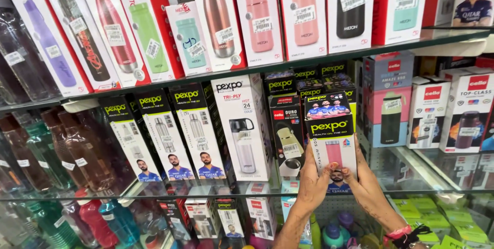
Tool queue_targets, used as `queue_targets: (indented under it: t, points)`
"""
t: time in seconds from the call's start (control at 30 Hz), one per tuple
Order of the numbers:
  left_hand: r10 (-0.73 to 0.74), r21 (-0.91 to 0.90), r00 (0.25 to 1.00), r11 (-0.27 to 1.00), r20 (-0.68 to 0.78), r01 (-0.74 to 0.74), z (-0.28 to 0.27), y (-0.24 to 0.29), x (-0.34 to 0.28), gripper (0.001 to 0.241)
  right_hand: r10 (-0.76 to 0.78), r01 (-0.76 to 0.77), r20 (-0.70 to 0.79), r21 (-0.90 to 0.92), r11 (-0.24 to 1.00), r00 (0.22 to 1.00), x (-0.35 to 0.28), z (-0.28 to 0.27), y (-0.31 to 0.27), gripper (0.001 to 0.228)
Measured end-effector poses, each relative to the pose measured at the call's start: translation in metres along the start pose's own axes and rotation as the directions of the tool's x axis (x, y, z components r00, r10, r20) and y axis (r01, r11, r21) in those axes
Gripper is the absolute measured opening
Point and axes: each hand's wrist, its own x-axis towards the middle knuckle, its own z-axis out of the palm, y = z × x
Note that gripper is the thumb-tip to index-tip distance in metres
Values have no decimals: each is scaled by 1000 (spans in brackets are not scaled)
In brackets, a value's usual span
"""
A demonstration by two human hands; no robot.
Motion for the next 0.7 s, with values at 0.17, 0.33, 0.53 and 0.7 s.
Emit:
queue_targets:
  t: [0.17, 0.33, 0.53, 0.7]
  points:
    - [21, -37, 1000, 999, 9, -21, 13, -13, 18, 80, 113, -113, 4, -39, 993, 994, 7, -7, 57, 83]
    - [22, 59, 1000, 998, 19, -23, 21, -22, 36, 83, 25, -25, 4, -61, 998, 1000, 21, -16, 61, 77]
    - [5, 140, 1000, 990, 19, -7, 26, -52, 49, 84, 243, -243, 20, -26, 970, 970, 27, -16, 78, 78]
    - [-6, 143, 1000, 990, 23, 3, 24, -46, 51, 83, 243, -242, 20, -54, 969, 970, 30, -16, 70, 78]
